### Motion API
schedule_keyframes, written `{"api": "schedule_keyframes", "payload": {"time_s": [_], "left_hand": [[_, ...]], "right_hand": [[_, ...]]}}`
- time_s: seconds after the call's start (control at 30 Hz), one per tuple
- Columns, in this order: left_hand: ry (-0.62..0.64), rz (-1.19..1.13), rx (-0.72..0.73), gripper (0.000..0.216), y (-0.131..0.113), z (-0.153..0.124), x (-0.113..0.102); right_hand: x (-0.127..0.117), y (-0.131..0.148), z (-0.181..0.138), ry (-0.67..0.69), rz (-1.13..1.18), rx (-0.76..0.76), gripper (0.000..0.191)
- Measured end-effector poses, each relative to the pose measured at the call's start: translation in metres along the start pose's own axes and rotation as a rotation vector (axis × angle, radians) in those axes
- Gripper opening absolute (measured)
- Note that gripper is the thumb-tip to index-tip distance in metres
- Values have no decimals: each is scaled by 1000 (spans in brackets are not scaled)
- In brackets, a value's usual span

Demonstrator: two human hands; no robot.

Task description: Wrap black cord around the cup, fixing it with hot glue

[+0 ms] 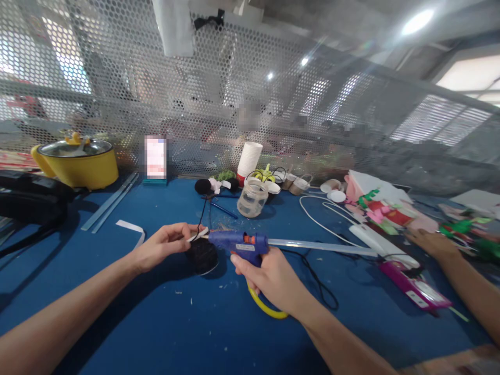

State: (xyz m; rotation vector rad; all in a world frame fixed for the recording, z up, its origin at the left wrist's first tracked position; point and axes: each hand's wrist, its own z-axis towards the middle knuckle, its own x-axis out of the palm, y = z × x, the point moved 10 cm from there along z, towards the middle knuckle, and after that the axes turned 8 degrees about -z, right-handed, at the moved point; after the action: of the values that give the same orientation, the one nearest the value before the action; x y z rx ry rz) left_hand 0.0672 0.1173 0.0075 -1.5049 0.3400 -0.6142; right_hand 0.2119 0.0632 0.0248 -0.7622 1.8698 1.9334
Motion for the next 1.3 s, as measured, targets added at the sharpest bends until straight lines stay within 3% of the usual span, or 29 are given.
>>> {"api": "schedule_keyframes", "payload": {"time_s": [0.23, 0.5, 0.8, 1.3], "left_hand": [[-12, 2, -14, 17, 1, 0, 1], [-10, 3, 6, 15, 1, 0, 1], [-23, 0, 3, 17, -1, 0, 1], [-7, 34, -19, 12, 0, -1, 1]], "right_hand": [[8, 2, -3, 22, 15, 2, 24], [2, 3, -5, -69, -108, -26, 24], [-2, -2, 0, 7, -19, 20, 26], [-11, -11, 11, -23, -13, 86, 28]]}}
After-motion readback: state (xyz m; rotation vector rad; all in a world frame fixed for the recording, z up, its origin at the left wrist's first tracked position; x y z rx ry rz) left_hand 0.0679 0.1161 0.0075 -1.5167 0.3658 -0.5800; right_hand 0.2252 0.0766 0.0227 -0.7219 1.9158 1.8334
